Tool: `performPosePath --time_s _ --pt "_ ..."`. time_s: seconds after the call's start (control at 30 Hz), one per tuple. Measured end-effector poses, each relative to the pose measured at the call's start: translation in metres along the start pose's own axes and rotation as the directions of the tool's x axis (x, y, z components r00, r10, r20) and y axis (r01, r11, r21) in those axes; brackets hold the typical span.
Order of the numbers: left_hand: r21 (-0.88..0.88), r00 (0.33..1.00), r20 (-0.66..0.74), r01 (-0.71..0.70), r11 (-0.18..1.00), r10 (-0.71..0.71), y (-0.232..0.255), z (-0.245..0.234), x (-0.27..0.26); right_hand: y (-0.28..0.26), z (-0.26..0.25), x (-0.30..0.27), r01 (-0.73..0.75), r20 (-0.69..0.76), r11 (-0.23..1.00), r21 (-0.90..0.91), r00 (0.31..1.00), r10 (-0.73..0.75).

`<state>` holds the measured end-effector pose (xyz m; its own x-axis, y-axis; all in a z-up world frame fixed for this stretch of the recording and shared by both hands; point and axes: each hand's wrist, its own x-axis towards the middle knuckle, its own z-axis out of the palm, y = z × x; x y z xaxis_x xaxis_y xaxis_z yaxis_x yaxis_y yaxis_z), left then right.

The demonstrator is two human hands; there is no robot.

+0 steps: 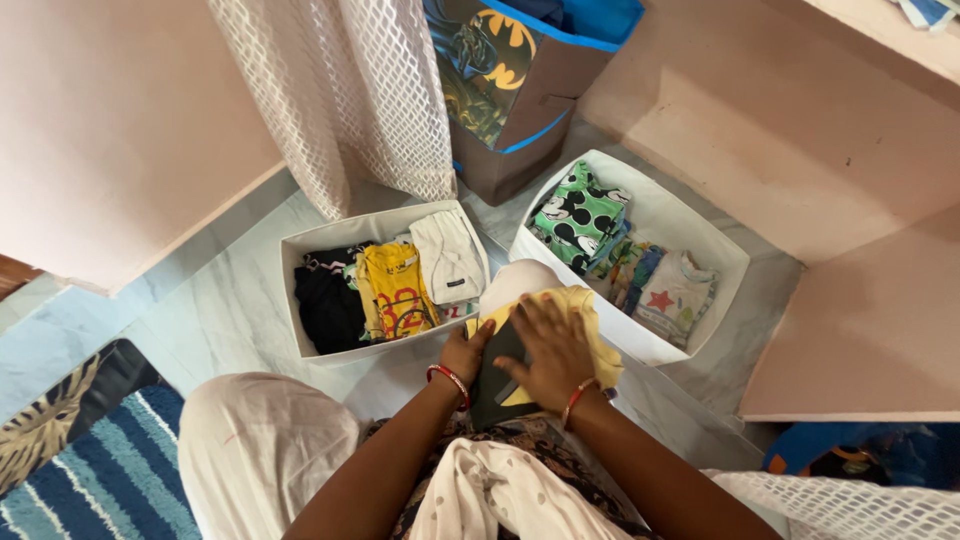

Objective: The person sits on the floor and folds various children's garments, including shirts and shorts, by hand. Each item is picked up, unfolded, folded neatly, and placed into a white storage bin.

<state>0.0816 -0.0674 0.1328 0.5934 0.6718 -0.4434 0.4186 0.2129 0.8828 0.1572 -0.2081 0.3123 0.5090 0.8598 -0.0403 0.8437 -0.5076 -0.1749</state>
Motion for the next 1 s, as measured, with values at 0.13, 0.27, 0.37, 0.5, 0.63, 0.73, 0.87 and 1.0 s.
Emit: performPosePath --time_s 0.13,0.27,0.37,0.5,0.63,0.73,0.87,1.0 --pt "-0.137 1.0 -0.002 0.015 0.991 -0.015 0.002 0.004 0.001 0.051 0.037 -0.004 -0.097 -0.166 0.959 0.267 0.975 0.145" --pt "-0.152 0.999 0.046 0.033 0.988 -0.026 0.015 -0.005 -0.012 0.098 0.084 -0.002 0.014 -0.245 0.732 0.681 0.947 0.21" --pt "-0.402 0.966 0.246 0.179 0.898 -0.083 0.034 -0.023 -0.035 0.114 0.091 -0.007 -0.3 0.115 0.333 0.894 0.871 0.477" --pt "-0.594 0.892 0.451 0.315 0.74 -0.017 0.083 -0.049 -0.075 0.097 0.044 -0.026 -0.197 -0.31 0.77 0.606 0.834 0.457" --pt "-0.593 0.918 0.387 0.173 0.786 0.09 0.139 -0.03 -0.109 0.038 -0.027 -0.051 -0.192 0.064 0.573 0.797 0.97 0.236" --pt "-0.52 0.878 0.462 0.154 0.84 0.125 0.176 -0.006 -0.134 0.013 -0.078 -0.062 0.057 -0.106 0.679 0.732 0.994 0.031" --pt "-0.441 0.746 0.644 0.184 0.879 0.167 0.198 0.008 -0.151 0.033 -0.096 -0.066 -0.122 -0.039 0.637 0.761 0.972 0.233" --pt "-0.407 0.643 0.723 0.099 0.908 0.254 0.192 0.009 -0.146 0.103 -0.074 -0.063 -0.123 0.066 0.293 0.948 0.979 0.195"
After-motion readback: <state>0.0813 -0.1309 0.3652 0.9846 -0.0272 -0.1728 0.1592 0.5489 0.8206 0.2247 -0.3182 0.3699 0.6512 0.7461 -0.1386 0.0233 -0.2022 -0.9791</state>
